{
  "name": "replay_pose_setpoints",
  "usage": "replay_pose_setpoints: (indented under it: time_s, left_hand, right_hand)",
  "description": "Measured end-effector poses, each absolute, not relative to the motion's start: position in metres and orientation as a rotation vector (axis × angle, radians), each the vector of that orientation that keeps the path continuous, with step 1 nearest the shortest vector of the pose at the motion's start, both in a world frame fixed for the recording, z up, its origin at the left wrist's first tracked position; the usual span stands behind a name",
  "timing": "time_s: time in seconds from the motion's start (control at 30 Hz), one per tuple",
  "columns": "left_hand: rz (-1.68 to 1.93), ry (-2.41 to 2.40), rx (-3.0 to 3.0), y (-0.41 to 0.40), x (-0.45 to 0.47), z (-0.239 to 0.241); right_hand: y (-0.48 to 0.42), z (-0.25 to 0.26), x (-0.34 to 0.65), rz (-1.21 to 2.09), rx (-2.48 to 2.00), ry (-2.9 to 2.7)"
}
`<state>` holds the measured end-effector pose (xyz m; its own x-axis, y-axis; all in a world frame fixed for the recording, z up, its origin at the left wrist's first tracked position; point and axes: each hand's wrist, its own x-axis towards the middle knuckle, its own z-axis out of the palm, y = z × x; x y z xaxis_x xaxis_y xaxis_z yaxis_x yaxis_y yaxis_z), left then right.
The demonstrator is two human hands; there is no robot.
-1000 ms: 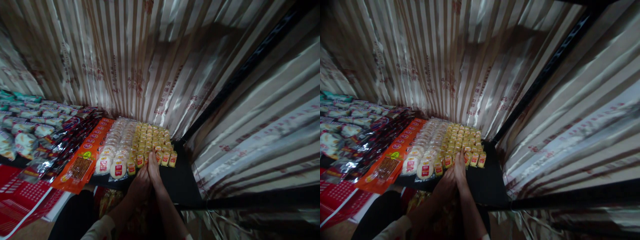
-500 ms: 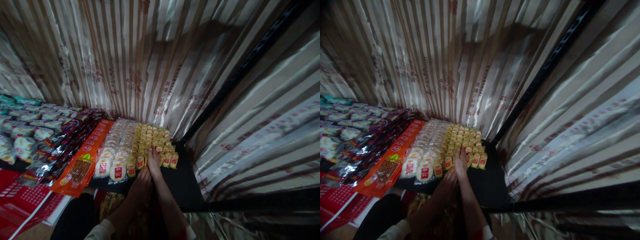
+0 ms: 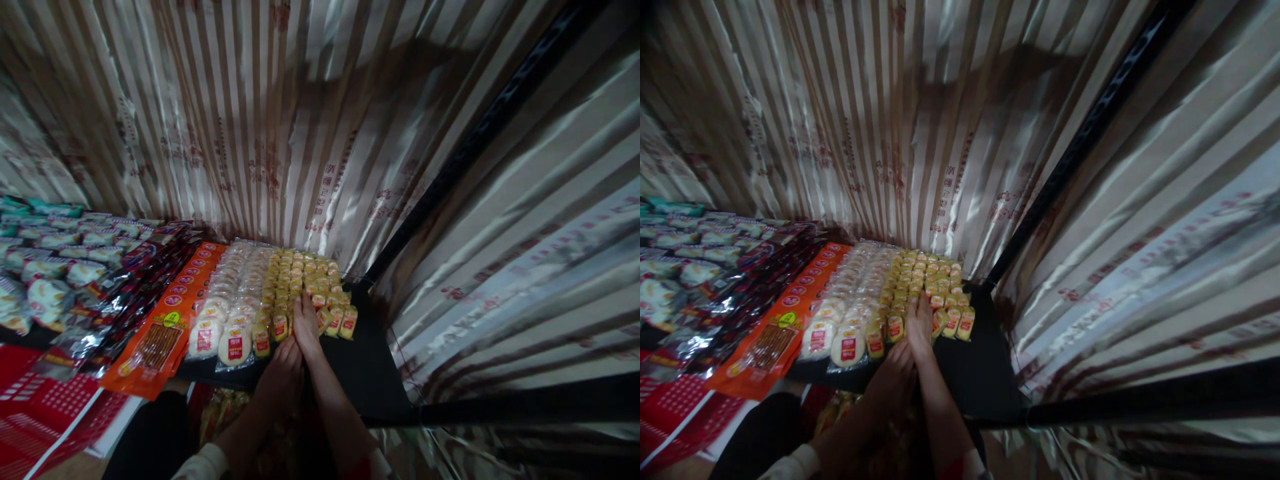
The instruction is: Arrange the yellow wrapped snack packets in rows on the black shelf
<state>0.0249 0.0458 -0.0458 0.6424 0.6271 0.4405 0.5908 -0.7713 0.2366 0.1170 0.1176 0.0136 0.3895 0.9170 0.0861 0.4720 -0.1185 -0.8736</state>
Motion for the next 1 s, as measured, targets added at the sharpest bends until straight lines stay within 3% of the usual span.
replay_pose_setpoints:
  time_s: [1.0]
  left_hand:
    - [0.824, 1.068, 2.799, 0.043, 0.022, -0.042]
  right_hand:
    - [0.14, 0.035, 0.116, 0.737, -1.725, -1.23]
